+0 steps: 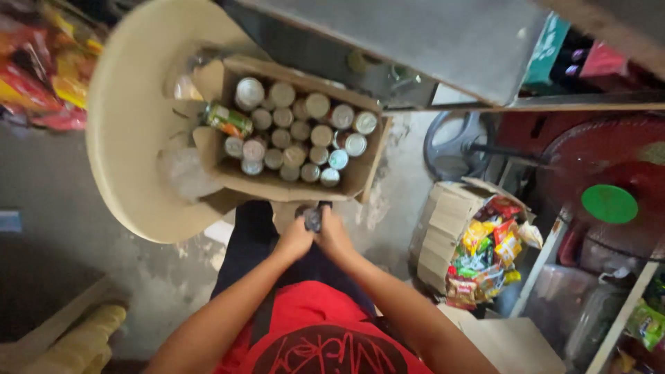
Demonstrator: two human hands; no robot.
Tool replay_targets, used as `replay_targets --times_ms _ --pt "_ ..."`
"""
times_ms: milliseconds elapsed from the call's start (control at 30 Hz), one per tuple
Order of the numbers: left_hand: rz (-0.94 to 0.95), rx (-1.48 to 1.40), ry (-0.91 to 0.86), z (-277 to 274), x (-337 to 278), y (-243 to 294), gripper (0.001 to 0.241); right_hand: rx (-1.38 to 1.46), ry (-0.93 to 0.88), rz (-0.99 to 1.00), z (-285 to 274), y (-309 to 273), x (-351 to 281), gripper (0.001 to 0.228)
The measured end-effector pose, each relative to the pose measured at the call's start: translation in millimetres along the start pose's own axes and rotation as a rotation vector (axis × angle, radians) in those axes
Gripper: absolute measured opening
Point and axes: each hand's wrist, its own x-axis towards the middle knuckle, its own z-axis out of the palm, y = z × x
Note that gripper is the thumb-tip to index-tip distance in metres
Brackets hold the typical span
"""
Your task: Stocking and organizing canned food products from a container onto shelves in a grocery store.
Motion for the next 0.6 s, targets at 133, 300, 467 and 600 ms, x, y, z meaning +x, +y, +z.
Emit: replay_targets --times_ms 133,300,467,600 --pt "0.180 0.329 0.076 -28 -44 50 0.034 -0.052 -0.037 -0.017 -63 -46 -21 0.055" --pt "0.403 0.302 0.098 -84 -110 189 0.023 -0.067 0.158 -0.264 -164 -107 -28 0.056" --pt "0.856 0.082 0.213 -126 -119 312 0.025 -0.083 0.372 -0.184 -301 -191 -36 0.063" --pt "1.313 0.046 0.518 -154 -126 401 0.040 -0.024 0.688 -0.357 -389 -230 -36 0.060"
